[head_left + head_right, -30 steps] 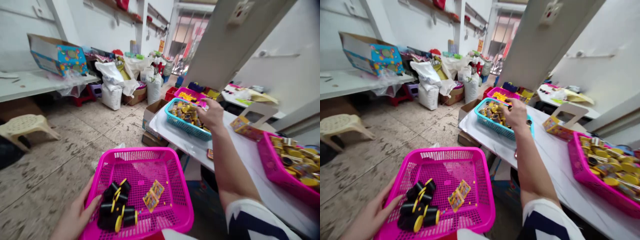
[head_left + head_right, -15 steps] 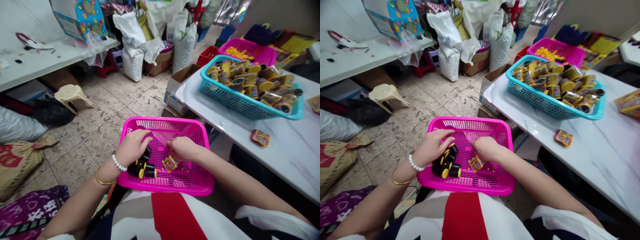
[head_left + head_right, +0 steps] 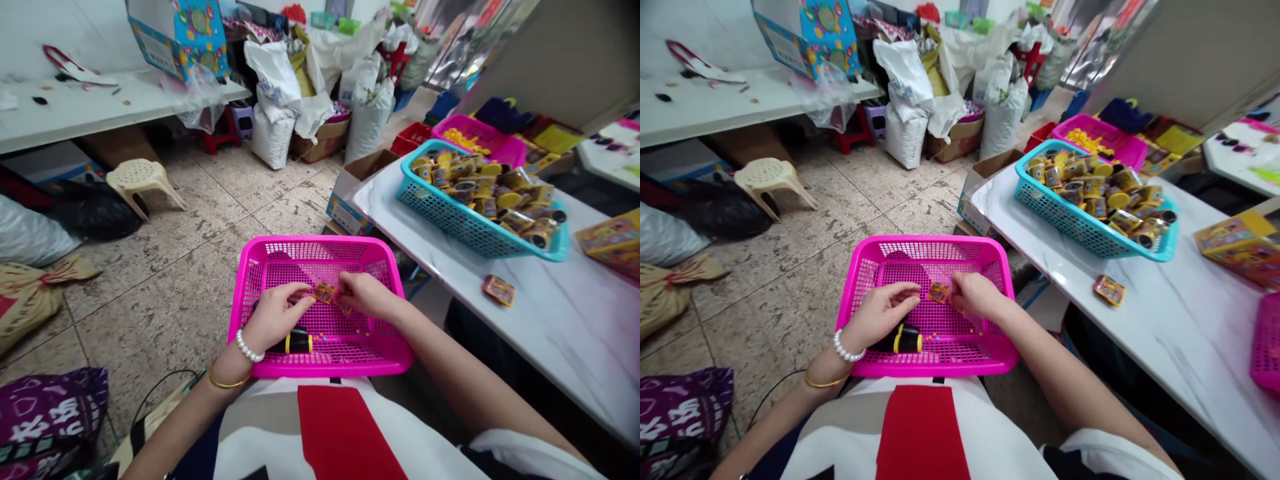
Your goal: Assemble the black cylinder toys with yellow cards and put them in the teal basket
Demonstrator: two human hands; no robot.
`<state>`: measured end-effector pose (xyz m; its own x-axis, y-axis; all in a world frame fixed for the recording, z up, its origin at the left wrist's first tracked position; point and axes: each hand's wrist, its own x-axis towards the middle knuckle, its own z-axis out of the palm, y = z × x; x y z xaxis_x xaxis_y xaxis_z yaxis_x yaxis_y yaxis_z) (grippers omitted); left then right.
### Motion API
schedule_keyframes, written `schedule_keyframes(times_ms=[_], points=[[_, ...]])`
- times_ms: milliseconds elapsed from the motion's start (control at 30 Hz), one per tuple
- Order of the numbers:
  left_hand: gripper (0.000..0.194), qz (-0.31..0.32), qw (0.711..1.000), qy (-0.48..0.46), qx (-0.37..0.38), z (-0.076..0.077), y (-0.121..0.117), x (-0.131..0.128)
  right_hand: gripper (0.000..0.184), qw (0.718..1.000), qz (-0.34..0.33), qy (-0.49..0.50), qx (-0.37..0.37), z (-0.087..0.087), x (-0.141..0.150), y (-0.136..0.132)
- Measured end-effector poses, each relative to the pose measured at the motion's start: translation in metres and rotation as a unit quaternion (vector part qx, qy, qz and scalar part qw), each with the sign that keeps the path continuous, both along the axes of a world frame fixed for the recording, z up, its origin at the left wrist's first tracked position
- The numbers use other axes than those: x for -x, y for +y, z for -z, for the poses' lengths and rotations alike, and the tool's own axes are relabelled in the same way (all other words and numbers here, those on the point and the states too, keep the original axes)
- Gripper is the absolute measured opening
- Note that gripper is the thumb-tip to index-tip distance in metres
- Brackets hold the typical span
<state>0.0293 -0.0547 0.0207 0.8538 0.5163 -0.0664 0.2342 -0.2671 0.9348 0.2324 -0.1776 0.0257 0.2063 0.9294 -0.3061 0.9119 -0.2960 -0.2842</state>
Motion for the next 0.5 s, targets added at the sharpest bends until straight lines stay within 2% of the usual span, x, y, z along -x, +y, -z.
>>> schedule_keyframes(times_ms=[100, 300, 433, 500], points=[[0.026, 0.002, 1.000, 0.000, 0.013, 0.009, 0.002, -0.001, 0.014, 0.999, 0.004, 0.033, -0.014, 0.008, 0.001, 0.011], [0.033, -0.043, 0.997, 0.026, -0.057, 0.020, 0.008, 0.000, 0.030, 0.999, -0.004, 0.024, -0.031, 0.030, 0.000, 0.025], [0.033, -0.047, 0.998, 0.027, -0.031, 0.017, 0.009, 0.002, 0.011, 0.999, -0.017, 0.027, -0.039, 0.037, -0.005, 0.026], [0.034, -0.048, 0.998, 0.030, -0.027, 0.016, 0.009, 0.002, 0.012, 0.997, -0.047, 0.038, -0.047, 0.037, -0.006, 0.024]])
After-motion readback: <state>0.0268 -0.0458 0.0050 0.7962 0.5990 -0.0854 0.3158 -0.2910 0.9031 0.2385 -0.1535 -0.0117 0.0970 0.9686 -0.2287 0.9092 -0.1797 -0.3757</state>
